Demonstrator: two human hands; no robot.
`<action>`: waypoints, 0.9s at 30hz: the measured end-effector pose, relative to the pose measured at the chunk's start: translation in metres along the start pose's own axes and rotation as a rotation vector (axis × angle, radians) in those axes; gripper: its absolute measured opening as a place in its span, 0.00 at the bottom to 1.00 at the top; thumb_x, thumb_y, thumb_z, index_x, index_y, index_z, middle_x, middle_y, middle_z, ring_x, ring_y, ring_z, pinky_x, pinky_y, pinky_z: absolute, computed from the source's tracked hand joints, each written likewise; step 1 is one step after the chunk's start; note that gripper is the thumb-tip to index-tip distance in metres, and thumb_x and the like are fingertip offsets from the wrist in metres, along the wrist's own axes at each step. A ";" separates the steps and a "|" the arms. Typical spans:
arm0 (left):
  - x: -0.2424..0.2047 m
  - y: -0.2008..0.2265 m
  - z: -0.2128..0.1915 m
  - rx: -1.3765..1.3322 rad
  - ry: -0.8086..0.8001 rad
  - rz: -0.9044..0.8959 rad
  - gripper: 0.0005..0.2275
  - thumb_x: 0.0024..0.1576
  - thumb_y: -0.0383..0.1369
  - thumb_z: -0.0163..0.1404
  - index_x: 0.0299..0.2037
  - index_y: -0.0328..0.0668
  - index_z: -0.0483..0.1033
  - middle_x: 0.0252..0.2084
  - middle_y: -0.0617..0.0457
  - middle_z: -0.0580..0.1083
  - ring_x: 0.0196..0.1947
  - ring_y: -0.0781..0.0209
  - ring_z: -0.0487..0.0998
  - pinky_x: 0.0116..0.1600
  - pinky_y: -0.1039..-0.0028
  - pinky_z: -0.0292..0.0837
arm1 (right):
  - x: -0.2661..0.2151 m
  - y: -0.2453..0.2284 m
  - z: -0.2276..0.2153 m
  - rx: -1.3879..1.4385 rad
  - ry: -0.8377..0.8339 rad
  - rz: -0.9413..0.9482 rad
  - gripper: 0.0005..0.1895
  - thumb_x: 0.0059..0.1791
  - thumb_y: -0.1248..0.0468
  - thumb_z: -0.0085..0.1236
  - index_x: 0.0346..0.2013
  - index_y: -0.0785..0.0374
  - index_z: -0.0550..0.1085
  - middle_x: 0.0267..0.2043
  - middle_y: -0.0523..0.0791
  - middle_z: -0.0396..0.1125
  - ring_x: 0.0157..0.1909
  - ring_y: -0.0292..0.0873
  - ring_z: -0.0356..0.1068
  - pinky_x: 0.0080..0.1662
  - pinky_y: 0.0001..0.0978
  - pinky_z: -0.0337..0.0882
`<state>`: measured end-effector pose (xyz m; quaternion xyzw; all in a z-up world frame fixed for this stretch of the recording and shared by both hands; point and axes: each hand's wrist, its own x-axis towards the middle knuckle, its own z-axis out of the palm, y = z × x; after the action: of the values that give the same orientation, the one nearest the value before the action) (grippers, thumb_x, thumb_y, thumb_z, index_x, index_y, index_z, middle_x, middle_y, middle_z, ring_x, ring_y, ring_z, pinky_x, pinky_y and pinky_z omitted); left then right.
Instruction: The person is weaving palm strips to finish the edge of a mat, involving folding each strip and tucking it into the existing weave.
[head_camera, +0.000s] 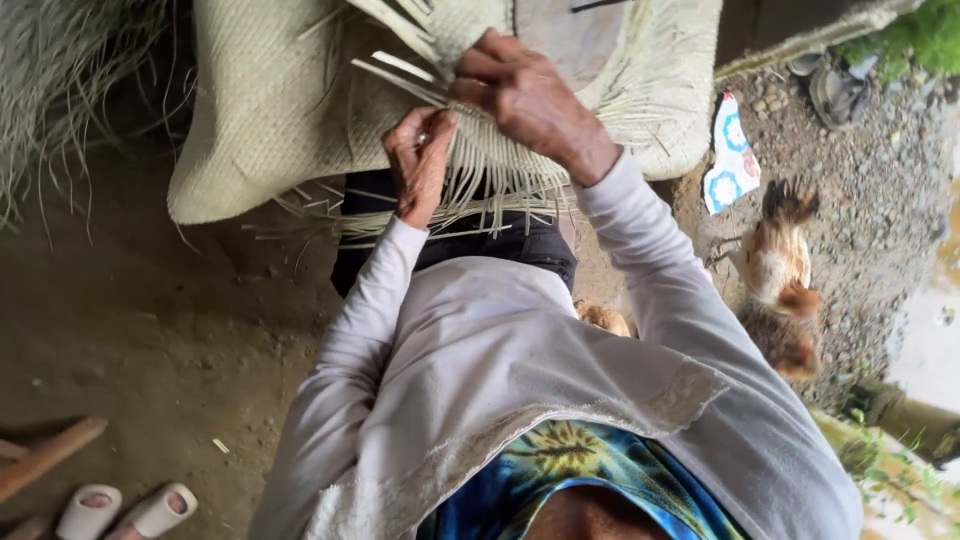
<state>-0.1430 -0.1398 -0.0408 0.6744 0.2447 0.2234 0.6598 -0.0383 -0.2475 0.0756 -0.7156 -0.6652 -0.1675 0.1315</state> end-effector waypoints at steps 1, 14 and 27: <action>-0.001 -0.002 0.000 -0.049 0.015 -0.034 0.06 0.47 0.33 0.54 0.29 0.39 0.76 0.25 0.55 0.76 0.26 0.70 0.72 0.34 0.79 0.68 | -0.002 0.001 0.006 -0.078 -0.048 -0.032 0.07 0.45 0.64 0.64 0.37 0.56 0.76 0.35 0.38 0.63 0.37 0.39 0.57 0.36 0.29 0.69; -0.009 0.006 0.001 0.016 0.098 0.144 0.07 0.48 0.33 0.54 0.27 0.38 0.74 0.20 0.56 0.69 0.22 0.68 0.65 0.29 0.75 0.63 | -0.006 0.009 0.032 0.063 0.022 -0.112 0.06 0.44 0.67 0.61 0.34 0.57 0.72 0.37 0.41 0.65 0.38 0.38 0.59 0.37 0.28 0.66; -0.004 -0.006 0.009 -0.264 0.132 -0.017 0.05 0.46 0.31 0.49 0.20 0.42 0.71 0.19 0.62 0.68 0.23 0.74 0.65 0.30 0.78 0.62 | -0.023 0.013 0.036 0.760 -0.104 0.048 0.11 0.52 0.68 0.39 0.47 0.56 0.67 0.52 0.42 0.61 0.56 0.42 0.59 0.55 0.36 0.60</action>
<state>-0.1409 -0.1496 -0.0471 0.5633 0.2618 0.2918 0.7273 -0.0241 -0.2548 0.0340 -0.6387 -0.6687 0.1305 0.3575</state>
